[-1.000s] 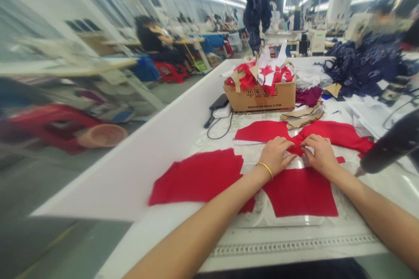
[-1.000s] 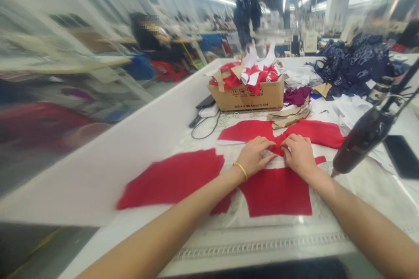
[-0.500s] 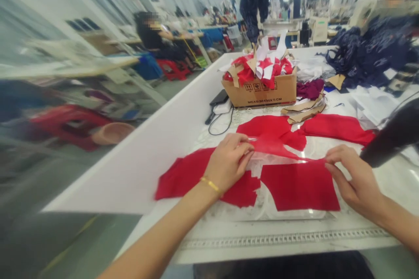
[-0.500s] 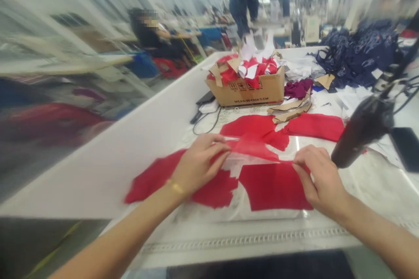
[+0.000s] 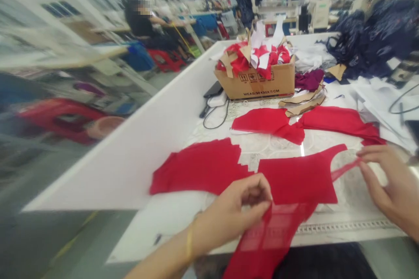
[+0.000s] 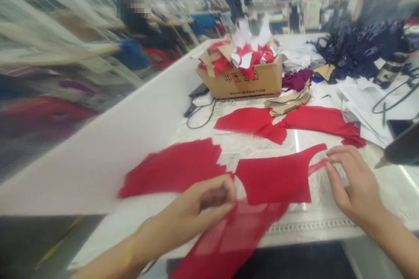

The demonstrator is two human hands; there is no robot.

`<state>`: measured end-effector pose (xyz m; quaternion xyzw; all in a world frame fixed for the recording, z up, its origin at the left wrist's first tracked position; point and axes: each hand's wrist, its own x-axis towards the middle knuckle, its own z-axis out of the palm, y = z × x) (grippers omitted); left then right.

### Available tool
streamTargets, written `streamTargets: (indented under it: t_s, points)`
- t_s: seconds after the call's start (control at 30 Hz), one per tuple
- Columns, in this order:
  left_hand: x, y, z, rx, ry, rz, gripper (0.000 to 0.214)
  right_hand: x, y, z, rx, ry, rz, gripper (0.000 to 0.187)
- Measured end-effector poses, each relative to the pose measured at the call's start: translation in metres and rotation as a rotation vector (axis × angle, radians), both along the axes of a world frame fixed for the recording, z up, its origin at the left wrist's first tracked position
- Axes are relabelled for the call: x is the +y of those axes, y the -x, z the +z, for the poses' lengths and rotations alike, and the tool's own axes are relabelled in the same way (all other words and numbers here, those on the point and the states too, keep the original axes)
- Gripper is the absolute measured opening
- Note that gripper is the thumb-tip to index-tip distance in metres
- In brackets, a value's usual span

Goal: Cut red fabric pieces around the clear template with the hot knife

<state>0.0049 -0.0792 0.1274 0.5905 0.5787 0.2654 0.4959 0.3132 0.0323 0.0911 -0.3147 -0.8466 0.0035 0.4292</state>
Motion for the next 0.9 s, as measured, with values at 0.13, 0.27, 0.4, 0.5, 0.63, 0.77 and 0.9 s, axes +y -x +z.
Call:
streamTargets:
  t_s: [0.13, 0.27, 0.4, 0.5, 0.63, 0.77, 0.9]
  points:
    - [0.029, 0.000, -0.040, 0.304, -0.214, 0.011, 0.010, 0.041, -0.002, -0.033, -0.230, 0.041, -0.077, 0.011]
    - [0.043, 0.001, -0.058, 0.522, -0.425, -0.023, 0.014, 0.064, -0.008, -0.052, -0.347, 0.008, -0.151, 0.010]
    - [0.056, -0.001, -0.066, 0.615, -0.492, -0.017, 0.015, 0.069, -0.004, -0.055, -0.405, -0.037, -0.214, 0.013]
    - [0.063, -0.003, -0.072, 0.674, -0.541, -0.019, 0.017, 0.071, -0.001, -0.059, -0.432, -0.035, -0.260, 0.012]
    - [0.068, -0.003, -0.077, 0.730, -0.613, -0.026, 0.016, 0.075, -0.003, -0.067, -0.405, -0.037, -0.281, 0.011]
    - [0.070, -0.005, -0.077, 0.768, -0.680, -0.033, 0.014, 0.077, 0.000, -0.067, -0.379, -0.043, -0.285, 0.009]
    - [0.067, -0.021, -0.074, 0.807, -0.835, -0.039, 0.016, 0.060, 0.006, -0.053, -0.248, -0.055, -0.194, 0.007]
